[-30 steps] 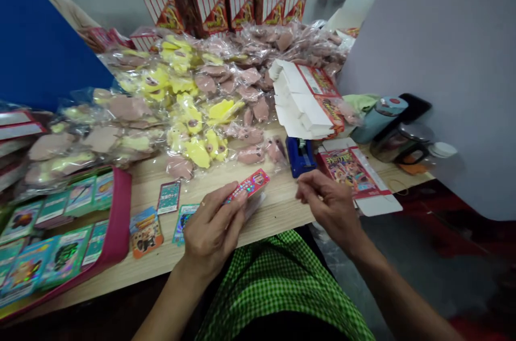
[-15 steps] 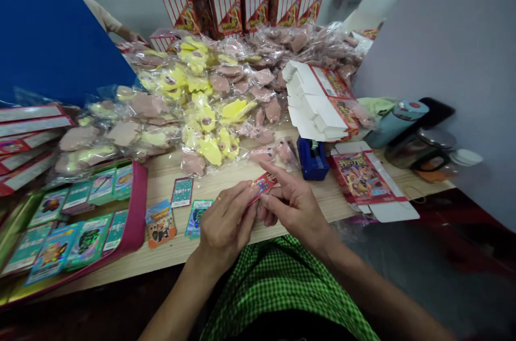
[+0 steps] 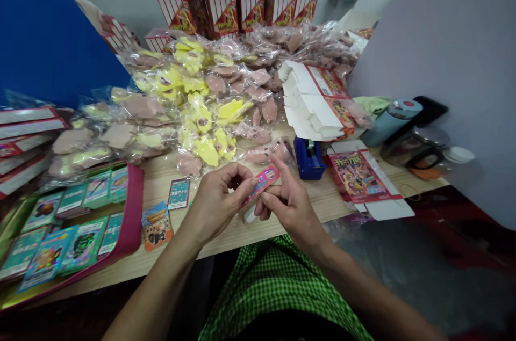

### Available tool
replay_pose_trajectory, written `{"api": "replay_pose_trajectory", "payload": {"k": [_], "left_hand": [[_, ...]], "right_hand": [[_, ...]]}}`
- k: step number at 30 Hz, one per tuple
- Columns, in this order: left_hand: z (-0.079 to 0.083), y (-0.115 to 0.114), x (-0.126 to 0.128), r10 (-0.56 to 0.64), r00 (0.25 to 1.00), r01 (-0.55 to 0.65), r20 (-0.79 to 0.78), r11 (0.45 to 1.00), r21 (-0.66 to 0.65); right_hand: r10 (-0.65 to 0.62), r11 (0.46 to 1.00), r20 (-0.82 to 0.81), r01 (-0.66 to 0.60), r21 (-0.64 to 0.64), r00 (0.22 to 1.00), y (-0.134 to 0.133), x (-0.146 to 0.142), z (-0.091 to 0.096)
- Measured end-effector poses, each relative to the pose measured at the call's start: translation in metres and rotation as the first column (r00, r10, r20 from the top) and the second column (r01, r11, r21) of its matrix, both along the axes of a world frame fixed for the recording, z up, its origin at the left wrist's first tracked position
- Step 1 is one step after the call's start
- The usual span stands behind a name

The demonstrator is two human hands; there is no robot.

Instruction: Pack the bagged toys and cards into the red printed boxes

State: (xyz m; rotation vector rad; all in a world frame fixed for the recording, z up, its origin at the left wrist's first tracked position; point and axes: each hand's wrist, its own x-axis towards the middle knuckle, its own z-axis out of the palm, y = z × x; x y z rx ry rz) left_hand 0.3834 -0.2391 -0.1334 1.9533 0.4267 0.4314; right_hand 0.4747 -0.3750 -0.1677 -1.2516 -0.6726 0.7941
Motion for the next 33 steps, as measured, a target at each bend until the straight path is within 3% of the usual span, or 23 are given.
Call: {"api": "replay_pose_trajectory", "payload": {"k": [3,6,8,11,14,17,20,21,23,25,26,27,29,31,33], "left_hand": [[0.011,0.007,0.001,-0.081,0.993,0.088,-0.084,0.993,0.085],[0.022,0.01,0.003,-0.132,0.976,0.175,-0.172,0.949,0.261],[0.026,0.009,0.005,-0.124,0.965,0.218,-0.233,0.873,0.437],[0.027,0.002,0.009,-0.075,0.959,0.247,-0.274,0.696,0.674],[0.021,-0.006,0.013,-0.022,0.956,0.247,-0.291,0.59,0.769],[0.014,-0.007,0.011,0.055,0.966,0.169,-0.253,0.607,0.777],[0.001,0.003,-0.004,0.208,0.975,-0.105,-0.082,0.749,0.655],[-0.006,0.006,-0.011,0.263,0.965,-0.211,-0.018,0.809,0.549],[-0.024,0.009,-0.028,0.348,0.936,-0.348,0.051,0.895,0.277],[-0.047,0.004,-0.045,0.408,0.912,-0.41,0.046,0.908,0.083],[-0.059,-0.001,-0.051,0.426,0.905,-0.426,0.015,0.903,0.053],[-0.069,-0.007,-0.057,0.439,0.898,-0.436,-0.034,0.897,0.074],[-0.084,-0.021,-0.063,0.466,0.879,-0.432,-0.103,0.868,0.246],[-0.089,-0.033,-0.06,0.473,0.876,-0.385,-0.089,0.8,0.461],[-0.085,-0.042,-0.049,0.396,0.917,-0.296,-0.044,0.752,0.589]], "right_hand": [[-0.002,1.0,-0.015,0.002,0.011,1.0,-0.001,-0.001,-0.002],[0.001,1.0,-0.029,0.0,0.031,1.0,0.0,-0.002,-0.004],[0.005,0.999,-0.056,-0.003,0.038,0.998,0.002,-0.001,-0.005],[0.0,0.999,-0.109,0.004,0.041,0.994,0.006,-0.001,-0.007],[-0.012,0.999,-0.13,0.016,0.036,0.991,0.01,-0.002,-0.009],[-0.009,0.999,-0.055,0.007,-0.04,0.998,0.009,0.001,-0.013],[-0.009,0.968,0.27,0.077,-0.24,0.963,0.004,0.016,-0.018],[-0.008,0.942,0.433,0.152,-0.3,0.901,0.003,0.024,-0.019],[0.047,0.859,0.744,0.353,-0.371,0.667,0.003,0.043,-0.018],[0.223,0.739,0.885,0.521,-0.426,0.408,0.009,0.063,-0.016],[0.318,0.683,0.891,0.574,-0.452,0.323,0.014,0.072,-0.015],[0.4,0.639,0.874,0.601,-0.481,0.274,0.02,0.08,-0.016],[0.499,0.599,0.83,0.593,-0.538,0.248,0.034,0.092,-0.02],[0.553,0.592,0.797,0.559,-0.581,0.242,0.047,0.099,-0.025],[0.585,0.572,0.773,0.552,-0.607,0.244,0.054,0.103,-0.026]]}}
